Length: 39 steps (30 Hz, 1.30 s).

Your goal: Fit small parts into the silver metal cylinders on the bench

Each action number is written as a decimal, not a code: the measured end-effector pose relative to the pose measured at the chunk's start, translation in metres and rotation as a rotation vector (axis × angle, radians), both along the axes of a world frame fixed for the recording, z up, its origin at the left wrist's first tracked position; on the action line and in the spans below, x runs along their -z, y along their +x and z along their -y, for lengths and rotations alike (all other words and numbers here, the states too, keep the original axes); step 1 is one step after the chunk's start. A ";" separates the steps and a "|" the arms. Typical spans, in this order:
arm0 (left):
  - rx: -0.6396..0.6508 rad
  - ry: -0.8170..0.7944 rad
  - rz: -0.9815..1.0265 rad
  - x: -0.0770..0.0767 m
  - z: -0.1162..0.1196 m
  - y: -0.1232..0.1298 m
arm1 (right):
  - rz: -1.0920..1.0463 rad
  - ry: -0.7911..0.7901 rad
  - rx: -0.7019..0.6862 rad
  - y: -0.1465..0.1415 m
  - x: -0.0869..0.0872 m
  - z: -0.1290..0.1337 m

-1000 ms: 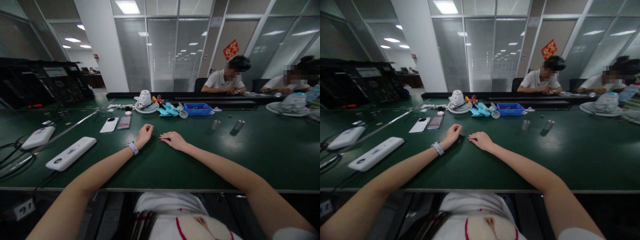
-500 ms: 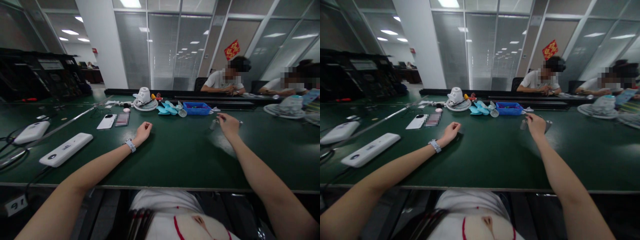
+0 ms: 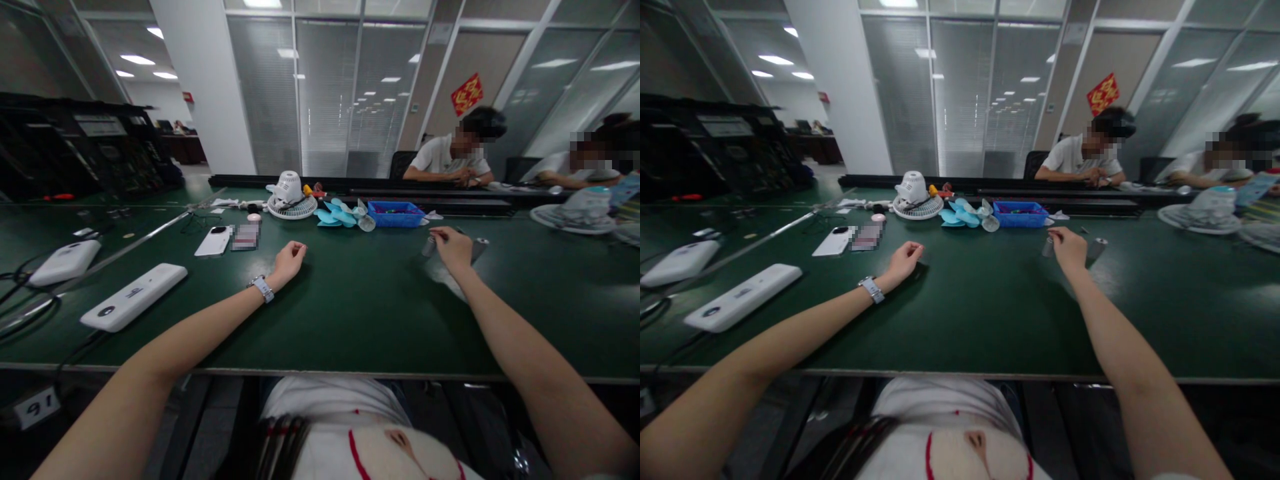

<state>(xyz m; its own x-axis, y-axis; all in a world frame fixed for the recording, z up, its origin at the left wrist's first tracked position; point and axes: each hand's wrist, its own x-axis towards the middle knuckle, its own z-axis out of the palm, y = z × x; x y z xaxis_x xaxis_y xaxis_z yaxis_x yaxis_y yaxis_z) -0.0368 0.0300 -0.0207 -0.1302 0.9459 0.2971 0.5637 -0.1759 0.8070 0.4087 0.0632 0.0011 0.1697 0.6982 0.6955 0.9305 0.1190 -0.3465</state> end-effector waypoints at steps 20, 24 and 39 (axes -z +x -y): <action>0.015 0.003 -0.021 0.000 0.000 0.001 | 0.148 -0.079 0.165 -0.003 0.005 0.001; 0.015 -0.001 -0.022 -0.001 0.000 0.001 | 0.237 -0.098 0.174 -0.006 0.006 0.001; 0.058 0.011 -0.083 0.002 -0.003 -0.002 | -0.353 -0.166 0.189 0.010 0.042 -0.020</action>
<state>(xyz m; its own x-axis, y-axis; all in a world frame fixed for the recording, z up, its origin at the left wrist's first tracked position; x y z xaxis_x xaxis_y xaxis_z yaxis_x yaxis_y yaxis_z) -0.0385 0.0325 -0.0230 -0.0501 0.9477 0.3152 0.6171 -0.2188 0.7559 0.4191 0.0831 -0.0412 0.5128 0.7293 0.4529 0.7516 -0.1264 -0.6474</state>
